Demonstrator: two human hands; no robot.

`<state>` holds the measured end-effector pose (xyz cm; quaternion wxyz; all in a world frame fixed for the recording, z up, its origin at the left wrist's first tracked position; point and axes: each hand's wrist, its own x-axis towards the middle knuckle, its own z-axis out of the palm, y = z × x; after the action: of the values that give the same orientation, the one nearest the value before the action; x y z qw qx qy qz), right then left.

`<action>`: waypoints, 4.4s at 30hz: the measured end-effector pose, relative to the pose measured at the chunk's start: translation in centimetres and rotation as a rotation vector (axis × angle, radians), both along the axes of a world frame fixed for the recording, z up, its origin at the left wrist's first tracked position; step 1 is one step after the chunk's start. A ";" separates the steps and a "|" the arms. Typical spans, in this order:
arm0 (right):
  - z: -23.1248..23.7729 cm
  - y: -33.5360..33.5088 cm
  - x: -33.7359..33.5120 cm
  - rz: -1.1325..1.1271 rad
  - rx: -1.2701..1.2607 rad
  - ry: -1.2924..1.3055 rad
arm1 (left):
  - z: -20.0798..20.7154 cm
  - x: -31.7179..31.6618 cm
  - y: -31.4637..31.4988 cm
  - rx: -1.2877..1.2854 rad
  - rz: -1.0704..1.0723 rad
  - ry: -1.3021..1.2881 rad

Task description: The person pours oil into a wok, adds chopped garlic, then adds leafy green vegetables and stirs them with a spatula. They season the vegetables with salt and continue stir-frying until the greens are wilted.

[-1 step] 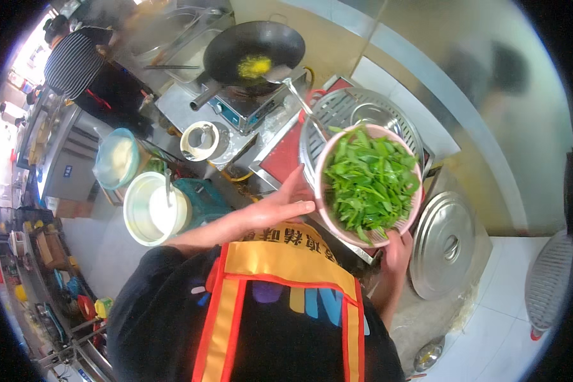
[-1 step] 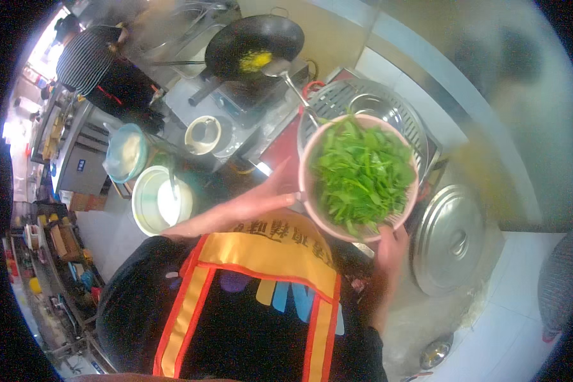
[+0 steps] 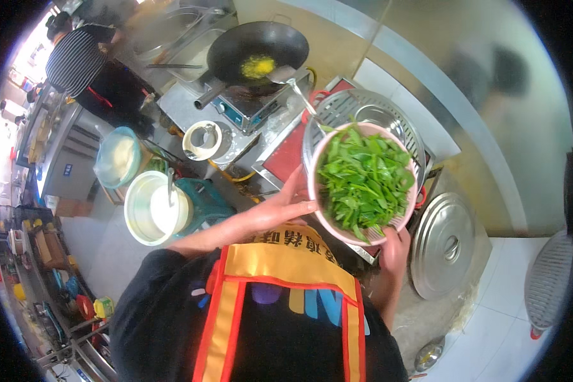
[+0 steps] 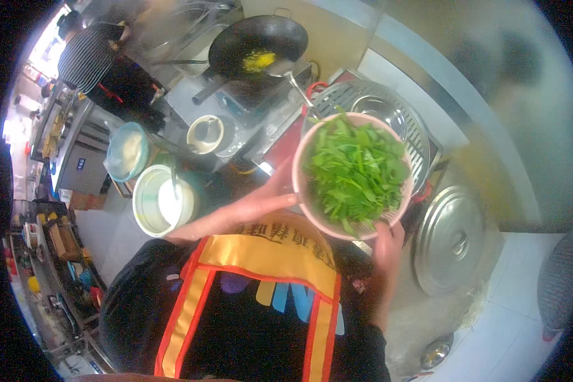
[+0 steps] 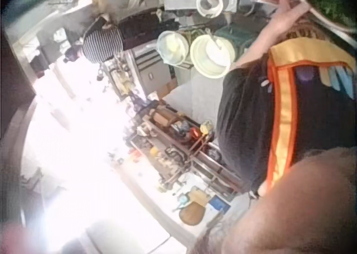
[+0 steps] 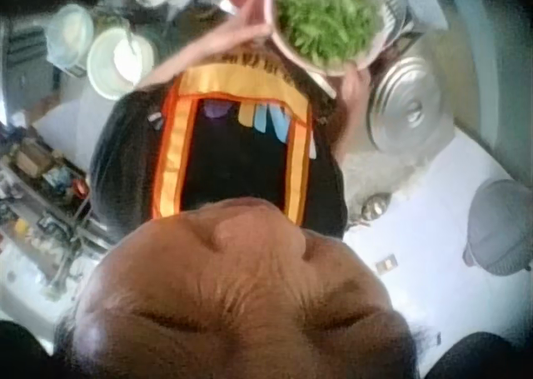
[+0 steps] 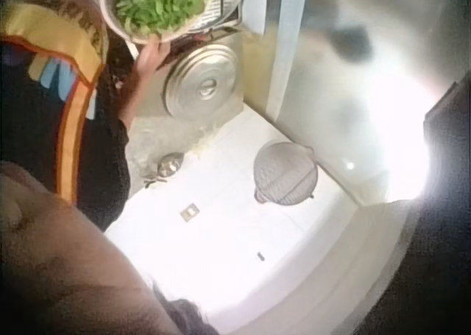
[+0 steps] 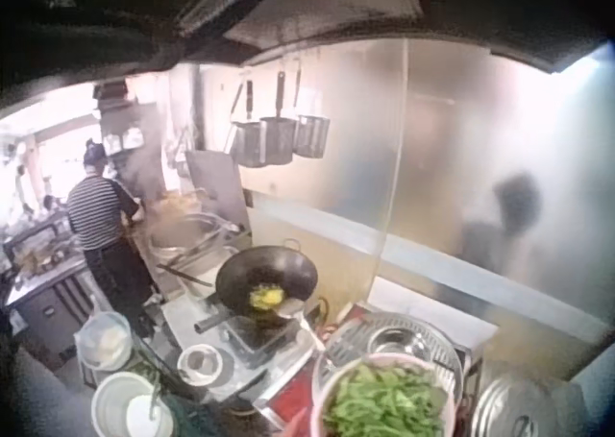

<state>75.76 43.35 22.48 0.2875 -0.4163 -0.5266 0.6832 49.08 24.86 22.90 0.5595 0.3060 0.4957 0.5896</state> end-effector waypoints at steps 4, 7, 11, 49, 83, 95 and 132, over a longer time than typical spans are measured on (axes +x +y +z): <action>0.3 -4.1 -5.5 0.218 -0.046 -0.017 | 1.1 1.9 -5.0 0.038 0.183 -0.416; 1.1 -8.4 -10.0 0.288 -0.142 0.020 | 1.1 2.3 -8.8 0.058 0.473 -0.547; 1.2 -10.3 -13.8 0.555 -0.229 0.016 | -0.8 0.2 -13.7 0.002 0.739 -0.580; -8.1 6.9 -31.5 0.531 0.486 -0.098 | 2.4 0.3 -18.0 0.117 1.374 -0.371; -20.1 2.5 -34.1 0.316 0.015 0.132 | -7.3 -11.5 -22.4 0.210 1.387 -0.177; -22.4 5.3 -40.8 0.235 0.058 0.067 | -8.9 -13.2 -23.8 0.213 1.343 -0.177; -10.1 0.8 -33.8 0.121 -0.608 0.482 | -4.3 -11.9 -24.2 0.294 1.221 -0.332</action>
<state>41.95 44.16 12.40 0.2255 -0.2782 -0.2413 0.9020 37.18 0.65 18.60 0.1453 -0.0526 0.4013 0.9028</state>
